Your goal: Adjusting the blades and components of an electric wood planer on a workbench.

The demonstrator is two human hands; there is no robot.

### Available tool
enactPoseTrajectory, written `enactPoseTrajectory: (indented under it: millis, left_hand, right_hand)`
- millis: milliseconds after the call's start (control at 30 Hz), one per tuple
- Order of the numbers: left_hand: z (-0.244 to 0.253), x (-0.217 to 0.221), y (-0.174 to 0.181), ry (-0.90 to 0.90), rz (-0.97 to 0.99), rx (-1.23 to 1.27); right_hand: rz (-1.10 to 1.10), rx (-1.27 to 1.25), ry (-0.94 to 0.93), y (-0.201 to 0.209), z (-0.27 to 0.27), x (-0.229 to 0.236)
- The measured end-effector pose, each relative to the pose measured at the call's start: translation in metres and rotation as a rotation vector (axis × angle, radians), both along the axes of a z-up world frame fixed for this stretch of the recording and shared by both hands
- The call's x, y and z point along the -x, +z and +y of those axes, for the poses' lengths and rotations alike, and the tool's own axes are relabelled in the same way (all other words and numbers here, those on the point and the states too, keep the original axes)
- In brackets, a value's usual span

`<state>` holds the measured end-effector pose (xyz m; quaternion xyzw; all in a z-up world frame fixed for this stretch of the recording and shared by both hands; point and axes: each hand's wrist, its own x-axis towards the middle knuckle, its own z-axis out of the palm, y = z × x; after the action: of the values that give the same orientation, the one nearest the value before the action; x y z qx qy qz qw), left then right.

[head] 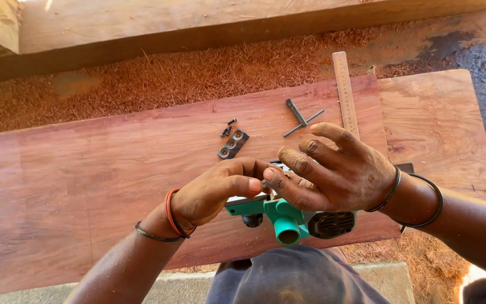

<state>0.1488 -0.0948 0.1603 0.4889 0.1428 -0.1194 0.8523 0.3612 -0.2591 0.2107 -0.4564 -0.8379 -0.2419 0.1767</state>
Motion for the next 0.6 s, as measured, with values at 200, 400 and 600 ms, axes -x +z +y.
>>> enactPoseTrajectory:
  millis: [200, 400, 600]
  left_hand:
    - [0.009, 0.004, 0.003, 0.077, 0.053, -0.012]
    - [0.033, 0.057, 0.008, 0.333, -0.091, -0.283]
    - [0.033, 0.109, -0.039, 0.626, -0.073, -0.394]
  right_hand:
    - [0.081, 0.099, -0.039, -0.017, 0.012, -0.024]
    - [0.471, 0.541, -0.172, -0.040, 0.005, -0.040]
    - [0.568, 0.950, -0.014, -0.053, 0.005, -0.027]
